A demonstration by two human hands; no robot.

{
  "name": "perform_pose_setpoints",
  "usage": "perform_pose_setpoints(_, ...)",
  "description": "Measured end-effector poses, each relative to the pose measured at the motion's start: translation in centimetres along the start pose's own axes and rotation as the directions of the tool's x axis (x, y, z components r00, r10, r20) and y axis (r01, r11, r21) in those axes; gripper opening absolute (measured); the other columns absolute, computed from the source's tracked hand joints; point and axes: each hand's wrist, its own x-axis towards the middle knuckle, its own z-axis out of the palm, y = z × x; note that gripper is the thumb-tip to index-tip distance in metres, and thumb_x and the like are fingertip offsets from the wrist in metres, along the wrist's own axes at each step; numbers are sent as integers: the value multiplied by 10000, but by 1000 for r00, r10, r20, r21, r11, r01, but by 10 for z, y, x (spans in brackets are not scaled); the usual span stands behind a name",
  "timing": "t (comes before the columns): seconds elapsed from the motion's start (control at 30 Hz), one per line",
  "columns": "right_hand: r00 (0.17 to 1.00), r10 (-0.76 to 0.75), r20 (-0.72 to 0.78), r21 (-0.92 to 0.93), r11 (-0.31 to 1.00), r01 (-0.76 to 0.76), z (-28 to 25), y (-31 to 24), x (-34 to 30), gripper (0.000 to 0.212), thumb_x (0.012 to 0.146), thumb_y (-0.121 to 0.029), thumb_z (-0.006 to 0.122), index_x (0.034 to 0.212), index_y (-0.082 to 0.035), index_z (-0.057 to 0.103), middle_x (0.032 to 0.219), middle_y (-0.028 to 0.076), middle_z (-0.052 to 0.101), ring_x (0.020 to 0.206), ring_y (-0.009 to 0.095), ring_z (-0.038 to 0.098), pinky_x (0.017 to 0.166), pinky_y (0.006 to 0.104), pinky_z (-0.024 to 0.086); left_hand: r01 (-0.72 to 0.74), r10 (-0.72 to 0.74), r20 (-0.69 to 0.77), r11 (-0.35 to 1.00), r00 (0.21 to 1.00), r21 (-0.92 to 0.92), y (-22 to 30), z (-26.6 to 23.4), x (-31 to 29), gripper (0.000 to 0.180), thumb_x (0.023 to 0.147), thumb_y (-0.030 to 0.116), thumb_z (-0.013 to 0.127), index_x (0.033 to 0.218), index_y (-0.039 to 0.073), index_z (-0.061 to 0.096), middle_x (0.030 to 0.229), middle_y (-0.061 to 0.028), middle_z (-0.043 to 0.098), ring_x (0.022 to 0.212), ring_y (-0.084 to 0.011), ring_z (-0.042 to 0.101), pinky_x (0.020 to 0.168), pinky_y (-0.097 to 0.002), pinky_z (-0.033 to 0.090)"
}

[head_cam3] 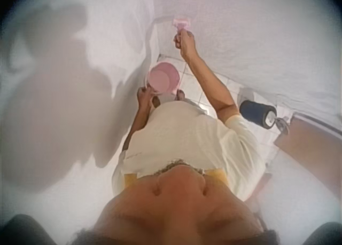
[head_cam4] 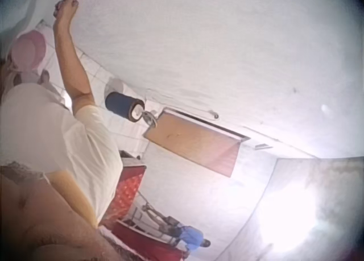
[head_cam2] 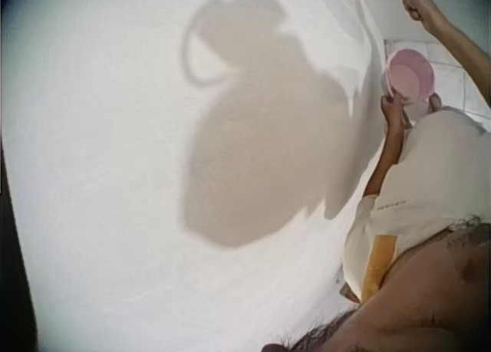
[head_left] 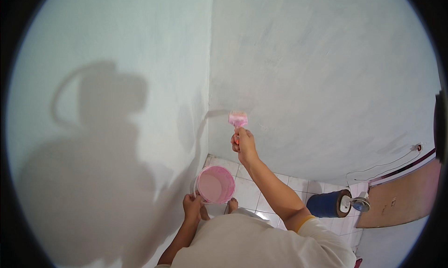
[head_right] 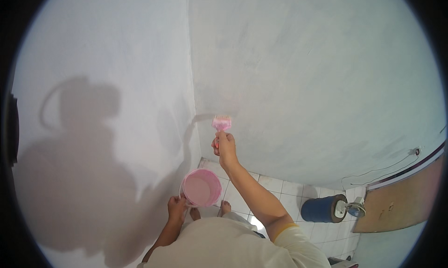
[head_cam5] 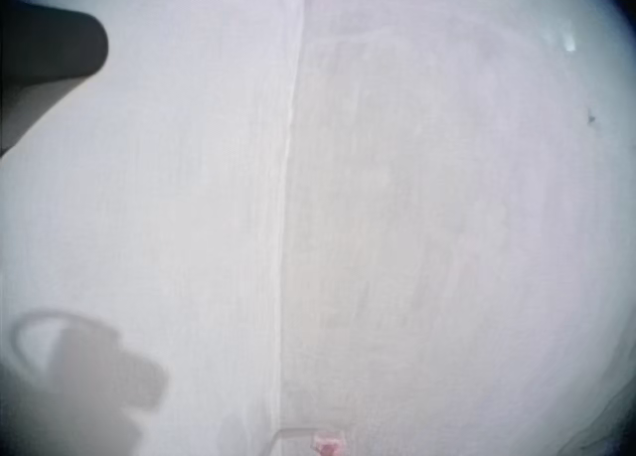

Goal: The person paints the interior walls and corners of a room using a brush dipped in a bucket of pink paint.

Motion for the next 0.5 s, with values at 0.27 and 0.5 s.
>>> perform_pose_setpoints(0.27, 984, -179, -11, -1, 984, 179, 22, -21, 21, 216, 913, -186, 555, 976, -18, 435, 583, 45, 488, 472, 96, 427, 380, 252, 286, -4, 4, 3, 1000, 1000, -12, -17, 0, 11, 199, 804, 46, 657, 943, 11, 519, 833, -62, 571, 652, -127, 551, 540, -261, 458)
perform_pose_setpoints(0.5, 992, -122, -42, 64, 990, 125, 31, -9, -14, 155, 889, -160, 554, 906, -47, 450, 604, 52, 489, 463, 85, 397, 386, 240, 258, 48, -52, 30, 993, 998, 103, -22, -13, 18, 199, 845, 4, 596, 998, -23, 472, 1091, -165, 577, 942, -259, 652, 776, -394, 597)
